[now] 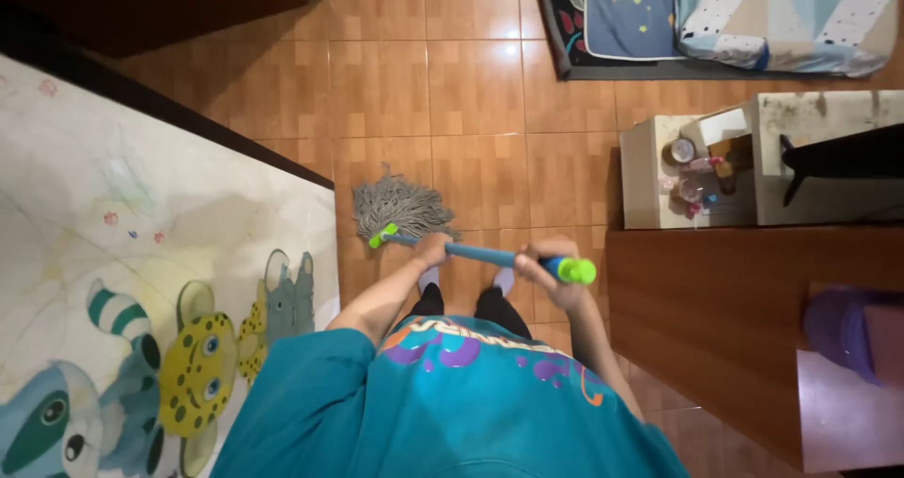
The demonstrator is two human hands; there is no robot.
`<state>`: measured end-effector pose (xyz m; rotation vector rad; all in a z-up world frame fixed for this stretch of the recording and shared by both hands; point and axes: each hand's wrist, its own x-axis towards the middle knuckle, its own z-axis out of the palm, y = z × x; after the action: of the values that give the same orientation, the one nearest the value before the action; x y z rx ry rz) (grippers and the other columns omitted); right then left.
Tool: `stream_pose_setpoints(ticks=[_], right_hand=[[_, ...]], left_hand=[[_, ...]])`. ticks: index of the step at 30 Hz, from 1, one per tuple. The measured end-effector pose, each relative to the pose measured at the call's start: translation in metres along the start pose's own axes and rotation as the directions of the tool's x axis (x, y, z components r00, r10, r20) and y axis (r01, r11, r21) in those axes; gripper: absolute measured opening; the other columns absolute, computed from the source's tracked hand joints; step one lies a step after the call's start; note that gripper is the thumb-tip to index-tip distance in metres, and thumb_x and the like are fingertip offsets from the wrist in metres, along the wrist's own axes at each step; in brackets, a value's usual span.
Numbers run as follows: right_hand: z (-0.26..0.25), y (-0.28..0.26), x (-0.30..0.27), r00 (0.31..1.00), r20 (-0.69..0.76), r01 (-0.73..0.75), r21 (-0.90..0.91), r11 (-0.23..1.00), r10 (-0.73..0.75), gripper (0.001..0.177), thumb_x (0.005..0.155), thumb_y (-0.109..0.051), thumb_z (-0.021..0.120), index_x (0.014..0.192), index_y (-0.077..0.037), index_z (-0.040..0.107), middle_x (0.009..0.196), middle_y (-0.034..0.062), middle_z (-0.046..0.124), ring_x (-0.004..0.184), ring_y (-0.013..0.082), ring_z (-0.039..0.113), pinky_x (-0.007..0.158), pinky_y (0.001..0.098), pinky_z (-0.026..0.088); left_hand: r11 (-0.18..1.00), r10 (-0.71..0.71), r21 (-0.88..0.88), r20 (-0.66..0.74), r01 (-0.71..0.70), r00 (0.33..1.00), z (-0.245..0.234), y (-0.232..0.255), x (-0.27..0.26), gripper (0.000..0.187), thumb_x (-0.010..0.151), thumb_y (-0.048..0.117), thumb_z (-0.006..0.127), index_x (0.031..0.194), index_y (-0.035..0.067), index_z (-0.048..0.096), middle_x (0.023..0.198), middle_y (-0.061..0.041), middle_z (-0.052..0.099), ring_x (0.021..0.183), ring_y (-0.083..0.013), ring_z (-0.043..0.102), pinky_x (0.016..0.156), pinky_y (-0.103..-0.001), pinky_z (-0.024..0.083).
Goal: The person mops the tiled floor of a room using a grey string mop with a blue and green handle. They move the mop back and forth across the floor, covering areas near a wall with animal stickers, a wooden desk, and a bed with a Hello Kitty mat.
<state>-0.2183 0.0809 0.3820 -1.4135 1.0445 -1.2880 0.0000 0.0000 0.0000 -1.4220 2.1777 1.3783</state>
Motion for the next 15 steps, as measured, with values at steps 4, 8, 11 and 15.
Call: stream_pose_setpoints(ticks=[4,8,11,15], right_hand=[[0.003,-0.035,-0.030,0.998,0.052,0.024,-0.008,1.000,-0.023,0.043,0.094,-0.005,0.071,0.053,-0.008,0.059,0.046,0.0092,0.053,0.040,0.0210,0.044,0.044,0.0298,0.040],[-0.031,-0.062,-0.081,0.997,0.079,0.032,-0.079,0.996,-0.025,0.042,0.095,-0.005,0.070,0.053,-0.008,0.061,0.046,0.0078,0.055,0.038,0.0218,0.045,0.043,0.0300,0.040],[-0.065,-0.082,-0.132,0.998,0.068,0.022,-0.121,0.992,-0.014,0.041,0.095,-0.005,0.068,0.055,-0.008,0.061,0.047,0.0077,0.057,0.039,0.0221,0.047,0.044,0.0302,0.042],[-0.106,-0.109,-0.201,1.000,0.014,0.006,-0.171,0.985,-0.003,0.039,0.094,-0.006,0.068,0.056,-0.009,0.062,0.049,0.0070,0.058,0.039,0.0232,0.046,0.044,0.0306,0.043]], left_hand=[[0.999,0.038,0.019,-0.039,-0.037,0.999,0.042,0.016,-0.005,0.011,0.084,0.017,0.075,0.094,0.017,0.078,0.107,-0.013,0.077,0.115,-0.0368,0.069,0.094,-0.050,0.059],[0.999,0.042,0.028,-0.023,-0.041,0.999,0.094,0.076,0.004,0.013,0.082,0.021,0.075,0.094,0.025,0.077,0.112,-0.004,0.074,0.118,-0.0299,0.068,0.095,-0.049,0.060],[0.955,0.274,-0.077,-0.149,-0.287,0.950,0.153,0.126,0.003,0.016,0.079,0.008,0.063,0.090,0.012,0.074,0.104,-0.019,0.071,0.110,-0.0412,0.066,0.094,-0.057,0.055],[0.741,0.651,0.069,-0.316,-0.668,0.690,0.264,0.172,0.053,0.017,0.067,0.008,0.070,0.079,0.019,0.066,0.083,-0.011,0.070,0.090,-0.0357,0.070,0.081,-0.050,0.058]])
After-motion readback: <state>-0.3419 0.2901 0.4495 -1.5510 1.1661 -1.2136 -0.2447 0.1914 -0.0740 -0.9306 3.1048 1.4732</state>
